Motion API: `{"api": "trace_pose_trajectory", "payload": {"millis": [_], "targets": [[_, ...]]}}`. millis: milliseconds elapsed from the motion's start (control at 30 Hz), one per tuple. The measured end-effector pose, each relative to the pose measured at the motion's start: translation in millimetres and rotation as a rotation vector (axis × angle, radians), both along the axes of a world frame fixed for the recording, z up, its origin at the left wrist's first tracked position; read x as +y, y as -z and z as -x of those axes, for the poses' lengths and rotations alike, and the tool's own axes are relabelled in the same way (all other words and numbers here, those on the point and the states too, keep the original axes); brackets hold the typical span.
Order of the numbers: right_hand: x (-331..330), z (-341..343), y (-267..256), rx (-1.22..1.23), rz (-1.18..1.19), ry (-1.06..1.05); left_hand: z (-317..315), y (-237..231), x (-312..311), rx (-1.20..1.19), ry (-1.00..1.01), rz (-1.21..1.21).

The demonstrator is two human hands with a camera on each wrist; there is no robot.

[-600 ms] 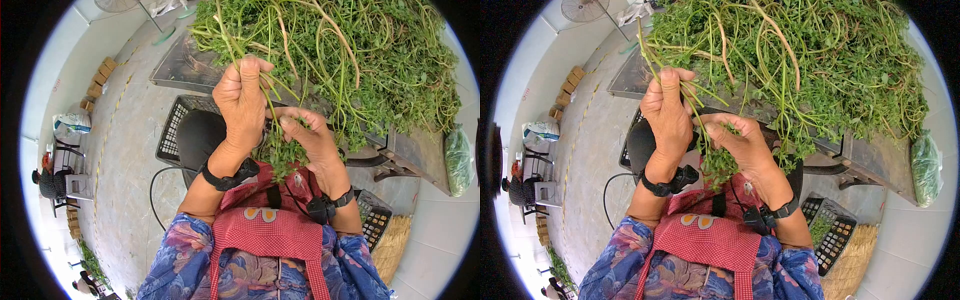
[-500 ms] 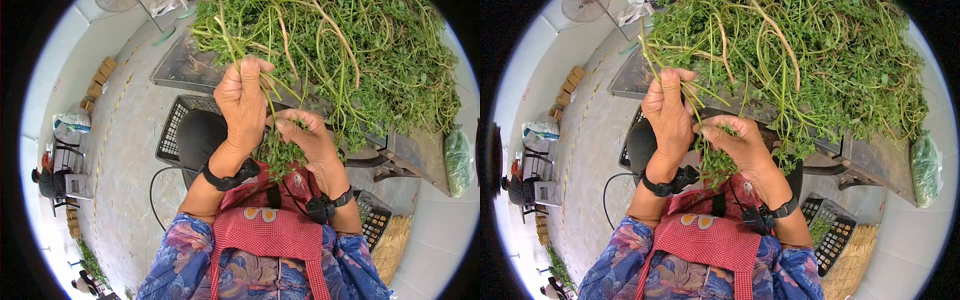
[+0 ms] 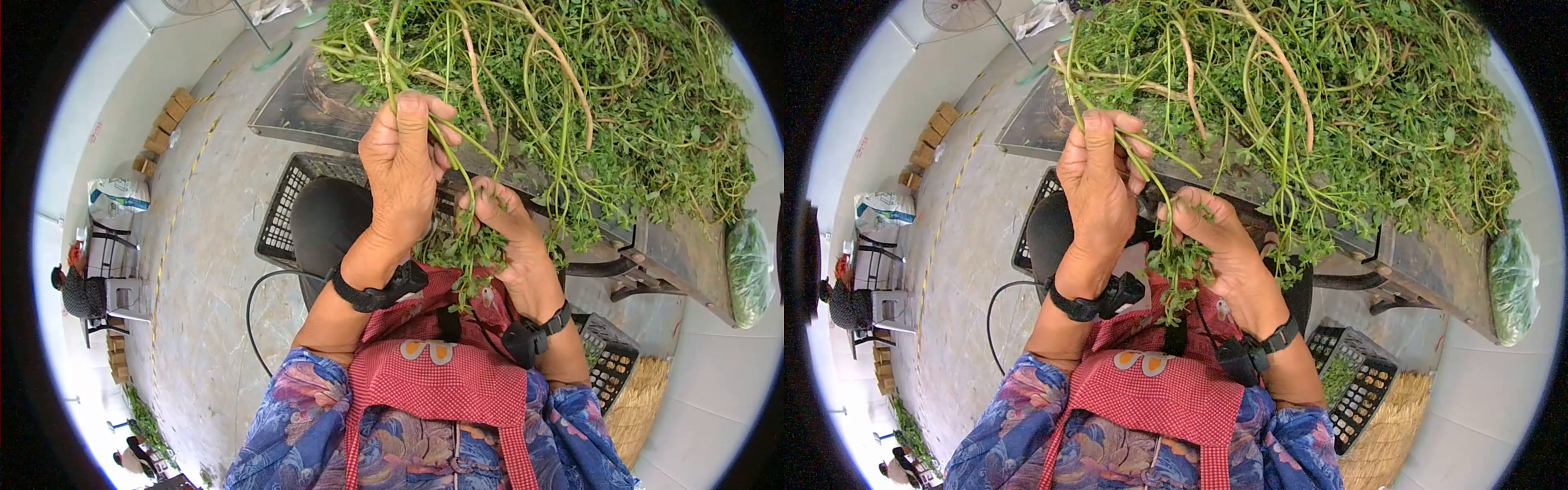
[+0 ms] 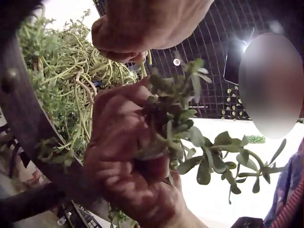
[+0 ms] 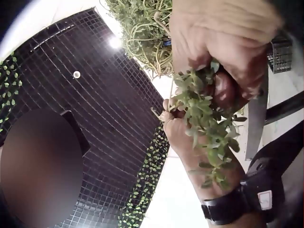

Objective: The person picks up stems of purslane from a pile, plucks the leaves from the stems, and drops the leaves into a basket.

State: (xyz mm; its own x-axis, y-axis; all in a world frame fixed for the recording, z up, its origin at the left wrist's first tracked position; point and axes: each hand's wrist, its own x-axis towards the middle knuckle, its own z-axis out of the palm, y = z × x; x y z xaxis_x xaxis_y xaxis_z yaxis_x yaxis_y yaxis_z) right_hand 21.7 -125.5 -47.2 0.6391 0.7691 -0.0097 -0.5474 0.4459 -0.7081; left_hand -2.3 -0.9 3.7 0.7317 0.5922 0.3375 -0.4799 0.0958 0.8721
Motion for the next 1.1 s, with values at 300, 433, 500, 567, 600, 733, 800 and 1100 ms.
{"api": "trace_pose_trajectory", "payload": {"millis": [300,433,500,567,600,733,800,1100], "targets": [[-9.3,9.2,-20.3,-0.883,0.422,0.045,-13.3,16.2,22.8,-0.032,-0.152,0.037],[-10.4,2.2,-12.7,-0.617,0.192,0.139,-14.7,12.5,30.9,-0.072,-0.133,0.126],[-8.5,-3.6,-11.4,-0.249,0.065,0.024,-16.4,14.2,23.9,-0.06,-0.11,0.138],[-4.5,1.2,-17.1,-0.224,0.132,0.066,-16.5,15.5,20.3,-0.062,-0.114,0.113],[-2.4,3.5,-19.5,-0.196,0.199,0.103,-16.5,15.8,19.0,-0.055,-0.122,0.081],[0.1,-1.2,-7.1,-0.183,0.181,0.022,-12.8,17.3,13.8,-0.027,-0.145,-0.034],[1.8,2.6,-7.6,-0.285,0.225,0.062,-12.4,18.6,9.4,-0.019,-0.164,-0.084],[3.4,2.6,-2.5,-0.913,0.486,0.229,-13.7,25.6,9.2,-0.03,-0.203,-0.179]]}}
